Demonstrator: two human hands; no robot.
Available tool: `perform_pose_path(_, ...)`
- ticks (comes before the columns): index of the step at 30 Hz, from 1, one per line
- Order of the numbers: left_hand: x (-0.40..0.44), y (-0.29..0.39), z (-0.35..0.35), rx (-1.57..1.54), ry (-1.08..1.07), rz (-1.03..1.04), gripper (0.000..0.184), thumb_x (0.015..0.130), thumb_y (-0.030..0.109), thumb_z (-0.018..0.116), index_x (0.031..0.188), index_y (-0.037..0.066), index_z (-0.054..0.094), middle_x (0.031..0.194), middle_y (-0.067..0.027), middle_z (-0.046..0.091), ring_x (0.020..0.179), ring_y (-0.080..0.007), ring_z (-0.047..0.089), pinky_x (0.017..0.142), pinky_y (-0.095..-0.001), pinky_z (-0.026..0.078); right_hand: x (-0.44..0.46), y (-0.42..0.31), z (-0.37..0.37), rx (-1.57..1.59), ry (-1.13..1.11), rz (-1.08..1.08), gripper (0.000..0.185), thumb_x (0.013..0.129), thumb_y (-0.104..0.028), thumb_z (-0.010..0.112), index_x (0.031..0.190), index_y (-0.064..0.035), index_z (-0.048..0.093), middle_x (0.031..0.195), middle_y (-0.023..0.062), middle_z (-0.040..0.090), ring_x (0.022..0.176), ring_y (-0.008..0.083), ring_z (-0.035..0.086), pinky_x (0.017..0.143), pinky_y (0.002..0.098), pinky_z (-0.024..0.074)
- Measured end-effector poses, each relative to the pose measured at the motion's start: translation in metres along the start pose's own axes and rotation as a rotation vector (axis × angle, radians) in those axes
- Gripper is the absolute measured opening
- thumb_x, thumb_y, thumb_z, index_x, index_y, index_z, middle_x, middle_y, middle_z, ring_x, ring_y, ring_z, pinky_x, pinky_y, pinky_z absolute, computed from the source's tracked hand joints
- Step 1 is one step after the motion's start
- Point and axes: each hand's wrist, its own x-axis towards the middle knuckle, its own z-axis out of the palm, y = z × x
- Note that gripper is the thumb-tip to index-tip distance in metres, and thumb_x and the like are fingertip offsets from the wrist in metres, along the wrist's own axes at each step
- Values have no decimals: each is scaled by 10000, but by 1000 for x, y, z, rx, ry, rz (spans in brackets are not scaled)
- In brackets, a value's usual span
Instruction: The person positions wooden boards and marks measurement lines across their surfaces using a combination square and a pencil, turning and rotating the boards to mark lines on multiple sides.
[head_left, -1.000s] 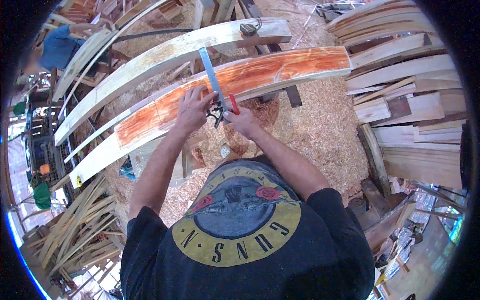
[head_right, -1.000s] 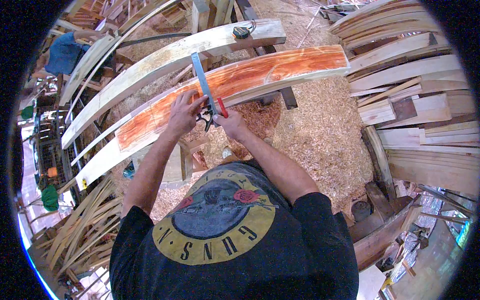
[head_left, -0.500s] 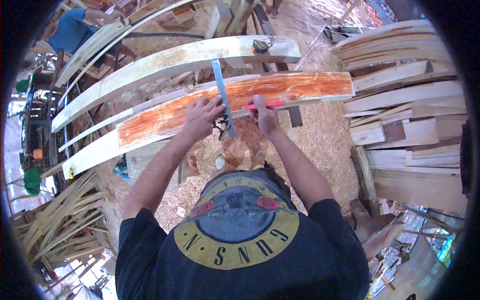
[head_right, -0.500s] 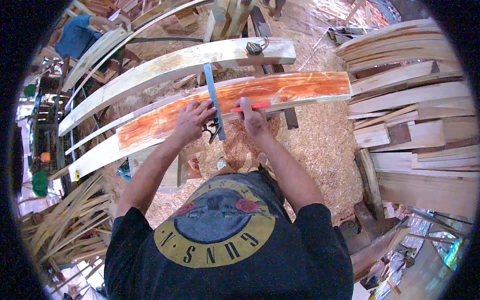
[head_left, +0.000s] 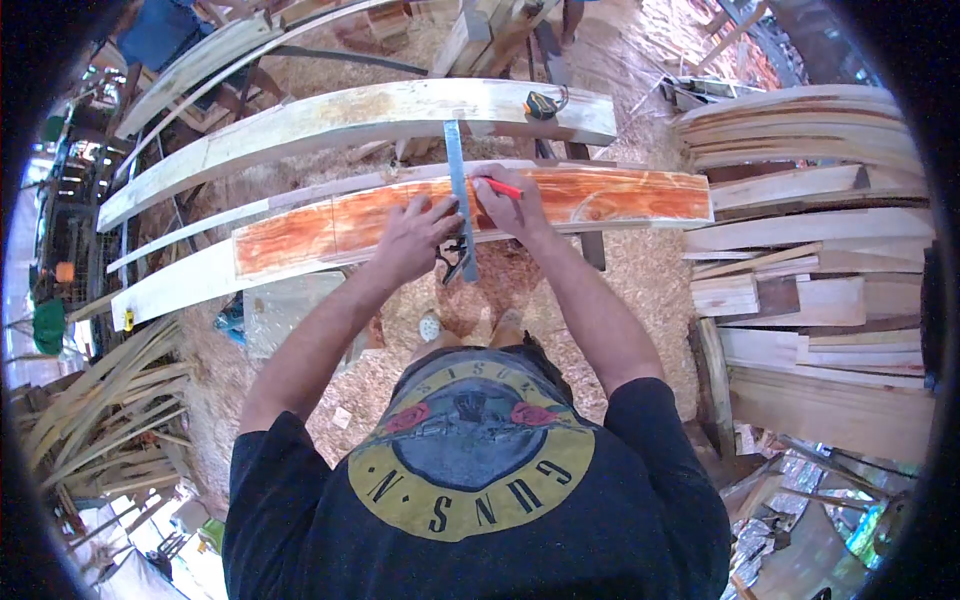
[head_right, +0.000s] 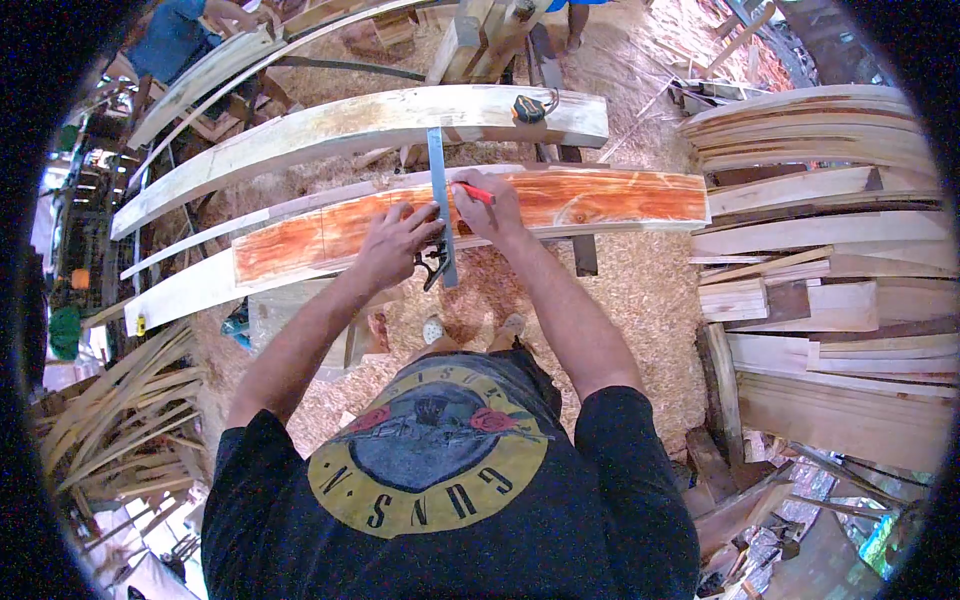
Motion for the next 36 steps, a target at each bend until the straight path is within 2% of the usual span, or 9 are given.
perform_pose_path(3, 0, -3, 4, 28, 33, 22, 570, 776, 104, 659, 1334, 203, 599, 1473, 5, 498, 1207, -270, 499, 853, -438, 451, 3, -4, -2, -33, -11, -22, 199, 879, -205, 687, 1041, -90, 697, 807, 144, 698, 765, 305, 693, 691, 410, 550)
perform_pose_path(10, -3, -2, 3, 36, 16, 11, 557, 784, 123, 666, 1331, 208, 599, 1483, 1, 490, 1217, -274, 497, 858, -455, 455, -4, -19, -8, -67, -91, -133, 143, 914, -158, 664, 993, -51, 717, 843, 144, 713, 774, 269, 707, 679, 361, 549)
perform_pose_path(13, 1, -3, 2, 23, -1, 0, 567, 785, 129, 664, 1342, 212, 595, 1486, 0, 488, 1229, -276, 494, 866, -462, 455, -44, -40, -30, -125, -321, -132, 144, 907, -147, 667, 983, -38, 723, 871, 154, 719, 801, 279, 712, 708, 358, 552)
perform_pose_path(16, 1, -6, 7, 26, 38, 18, 560, 787, 131, 656, 1338, 214, 597, 1483, -1, 488, 1228, -276, 495, 862, -464, 453, -63, -46, -37, -165, -278, -13, 141, 880, -162, 677, 945, -44, 718, 861, 174, 716, 798, 310, 714, 721, 400, 561)
perform_pose_path(19, -2, -4, 7, 43, 34, 16, 545, 789, 131, 650, 1325, 212, 604, 1477, -1, 492, 1222, -276, 498, 853, -462, 451, -23, -55, -34, 136, -22, 38, 149, 892, -148, 674, 985, -39, 714, 865, 172, 720, 798, 247, 717, 711, 355, 556)
perform_pose_path(25, -1, -3, 5, 29, 33, 14, 526, 784, 129, 656, 1303, 204, 618, 1459, -7, 506, 1212, -277, 505, 852, -460, 447, 4, -19, -9, 111, -58, 144, 172, 900, -166, 684, 1018, -42, 708, 812, 139, 719, 745, 201, 705, 675, 335, 548)
perform_pose_path(31, -1, -4, 7, 5, 57, 9, 528, 790, 124, 661, 1311, 201, 626, 1469, -10, 507, 1224, -282, 506, 883, -471, 449, 14, -13, -5, 9, -48, -45, 180, 906, -205, 654, 992, -56, 707, 790, 172, 708, 708, 285, 708, 650, 394, 551)
perform_pose_path(35, -1, -3, 10, -1, 30, -5, 554, 793, 130, 671, 1339, 207, 620, 1484, -11, 507, 1249, -286, 497, 907, -472, 451, 12, -20, -11, -93, -191, 126, 261, 875, -322, 650, 942, -77, 707, 809, 194, 706, 754, 343, 711, 684, 435, 552)
perform_pose_path(36, 0, -4, 9, 0, 21, -5, 560, 793, 133, 675, 1345, 209, 619, 1487, -12, 507, 1256, -288, 494, 911, -471, 451, 2, -24, -13, -119, -228, 139, 260, 888, -313, 646, 949, -68, 708, 811, 179, 709, 750, 305, 708, 684, 408, 548)
